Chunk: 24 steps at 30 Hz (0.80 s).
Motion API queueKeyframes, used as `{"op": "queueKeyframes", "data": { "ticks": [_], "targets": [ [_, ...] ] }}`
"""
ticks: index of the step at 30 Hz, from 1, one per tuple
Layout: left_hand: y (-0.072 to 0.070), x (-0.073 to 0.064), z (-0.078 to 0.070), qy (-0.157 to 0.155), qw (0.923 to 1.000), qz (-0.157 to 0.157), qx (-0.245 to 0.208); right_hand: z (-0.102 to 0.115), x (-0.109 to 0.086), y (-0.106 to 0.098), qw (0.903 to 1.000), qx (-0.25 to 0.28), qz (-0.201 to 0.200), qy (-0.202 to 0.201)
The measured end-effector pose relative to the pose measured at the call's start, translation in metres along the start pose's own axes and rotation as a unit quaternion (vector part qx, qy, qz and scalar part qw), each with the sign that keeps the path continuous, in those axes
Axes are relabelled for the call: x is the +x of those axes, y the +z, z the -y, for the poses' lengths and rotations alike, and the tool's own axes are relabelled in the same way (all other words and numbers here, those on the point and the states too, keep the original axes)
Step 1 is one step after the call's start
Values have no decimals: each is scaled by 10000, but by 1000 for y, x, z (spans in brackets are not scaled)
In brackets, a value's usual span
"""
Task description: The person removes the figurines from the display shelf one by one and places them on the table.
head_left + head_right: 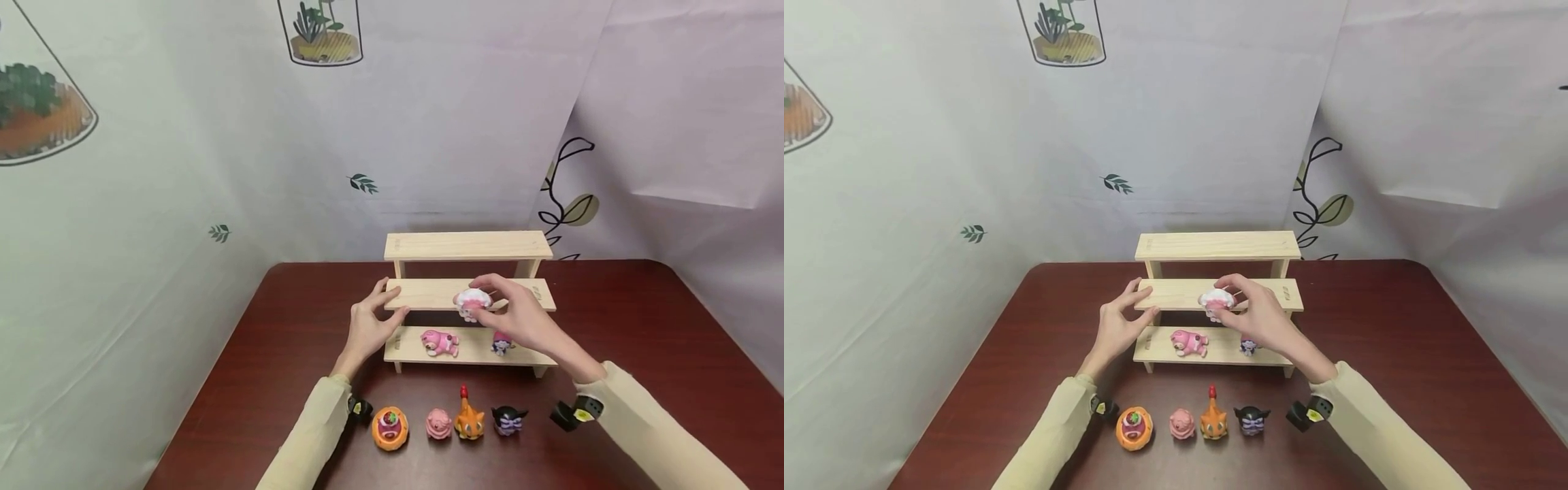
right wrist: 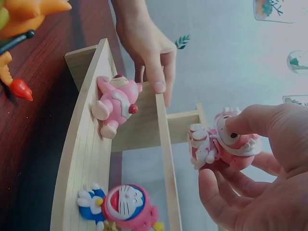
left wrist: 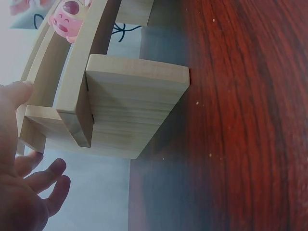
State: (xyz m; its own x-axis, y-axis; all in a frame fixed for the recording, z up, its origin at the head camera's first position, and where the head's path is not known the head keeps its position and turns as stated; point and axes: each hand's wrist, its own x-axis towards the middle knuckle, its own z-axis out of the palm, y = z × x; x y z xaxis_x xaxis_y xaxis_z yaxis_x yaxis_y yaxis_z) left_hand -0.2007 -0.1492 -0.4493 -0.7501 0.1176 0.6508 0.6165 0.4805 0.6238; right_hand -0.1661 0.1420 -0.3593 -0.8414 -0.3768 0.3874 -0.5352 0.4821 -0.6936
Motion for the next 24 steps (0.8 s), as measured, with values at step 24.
{"op": "queueKeyframes", "data": {
  "ticks": [24],
  "targets": [
    [1, 0, -2, -59, 10000, -56, -27, -2, -81, -32, 9994, 109, -138, -313]
  ]
}}
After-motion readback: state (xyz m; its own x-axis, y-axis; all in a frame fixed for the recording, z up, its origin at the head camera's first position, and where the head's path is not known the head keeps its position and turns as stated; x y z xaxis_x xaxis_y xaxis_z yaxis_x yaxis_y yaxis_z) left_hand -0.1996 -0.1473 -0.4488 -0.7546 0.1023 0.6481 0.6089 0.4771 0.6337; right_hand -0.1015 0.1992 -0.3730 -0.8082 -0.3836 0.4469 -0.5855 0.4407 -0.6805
